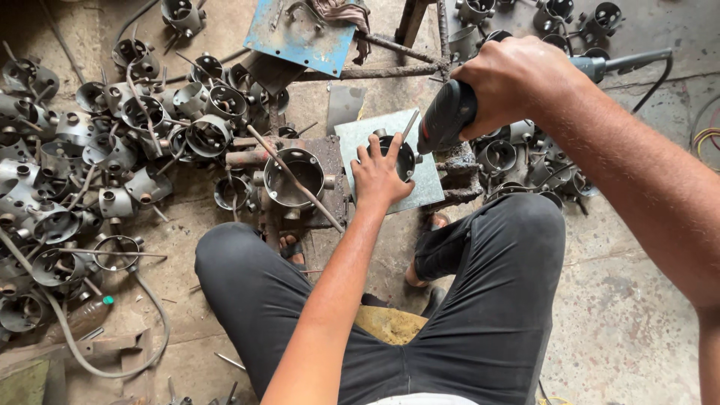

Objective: The person sits on the floor and uses a handheld power drill to bore holes into small metal components. They pick up parts from a pile, place them on a metal plate, drill them, and then move them aside.

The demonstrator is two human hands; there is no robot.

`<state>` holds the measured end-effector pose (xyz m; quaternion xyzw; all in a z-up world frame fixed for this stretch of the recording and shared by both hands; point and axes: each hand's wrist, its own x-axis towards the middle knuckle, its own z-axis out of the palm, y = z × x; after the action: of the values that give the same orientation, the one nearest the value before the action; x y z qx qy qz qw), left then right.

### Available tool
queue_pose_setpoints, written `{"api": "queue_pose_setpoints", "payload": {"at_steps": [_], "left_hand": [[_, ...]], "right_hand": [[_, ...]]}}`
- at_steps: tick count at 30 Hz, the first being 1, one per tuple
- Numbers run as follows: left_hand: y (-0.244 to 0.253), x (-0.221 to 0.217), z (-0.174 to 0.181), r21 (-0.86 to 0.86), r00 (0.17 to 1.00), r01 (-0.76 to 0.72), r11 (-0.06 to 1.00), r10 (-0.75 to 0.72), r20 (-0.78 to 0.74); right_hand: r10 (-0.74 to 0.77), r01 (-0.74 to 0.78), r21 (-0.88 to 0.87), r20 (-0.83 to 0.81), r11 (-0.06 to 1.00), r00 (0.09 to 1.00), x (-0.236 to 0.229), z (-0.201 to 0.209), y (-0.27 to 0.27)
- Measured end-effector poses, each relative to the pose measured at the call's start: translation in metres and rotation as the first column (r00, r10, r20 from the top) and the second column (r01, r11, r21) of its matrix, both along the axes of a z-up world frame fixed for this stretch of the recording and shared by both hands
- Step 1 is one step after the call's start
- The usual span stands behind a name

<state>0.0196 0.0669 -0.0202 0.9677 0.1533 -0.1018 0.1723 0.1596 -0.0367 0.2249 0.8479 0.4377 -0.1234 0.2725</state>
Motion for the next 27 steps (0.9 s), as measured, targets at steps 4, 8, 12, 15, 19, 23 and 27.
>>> {"api": "queue_pose_setpoints", "payload": {"at_steps": [4,8,12,15,19,23,27], "left_hand": [[-0.0007,0.0014,0.0017,-0.007,0.999,0.015,1.0,-0.015,-0.048],[0.0015,0.0012,0.0044,0.008,1.0,0.011,1.0,-0.011,-0.026],[0.0,-0.0003,0.0045,0.003,1.0,0.004,1.0,-0.004,-0.013],[0.0004,0.0001,0.0044,-0.005,1.0,-0.003,1.0,0.003,-0.02],[0.0002,0.0,0.0052,-0.001,1.0,0.0,1.0,0.0,-0.007],[0.0008,-0.0002,0.0036,-0.009,0.999,0.013,1.0,-0.013,-0.029],[0.0017,0.0006,0.0002,0.01,1.0,0.018,1.0,-0.017,-0.023]], "right_hand": [[-0.031,0.031,-0.005,-0.005,0.999,0.999,0.0022,-0.0036,-0.003],[-0.01,0.01,-0.004,-0.011,1.0,1.0,0.0029,-0.0025,-0.0011],[0.007,-0.007,-0.018,0.013,1.0,1.0,0.0019,-0.0014,-0.0026],[-0.001,0.001,-0.038,0.009,0.999,1.0,0.0016,-0.0016,-0.0009],[0.021,-0.02,-0.05,0.021,0.999,1.0,0.0017,-0.0015,0.0],[0.053,-0.053,-0.044,-0.01,0.998,0.999,0.0005,-0.0022,0.0012],[0.086,-0.084,-0.066,0.02,0.994,0.996,-0.0026,-0.0049,0.0043]]}}
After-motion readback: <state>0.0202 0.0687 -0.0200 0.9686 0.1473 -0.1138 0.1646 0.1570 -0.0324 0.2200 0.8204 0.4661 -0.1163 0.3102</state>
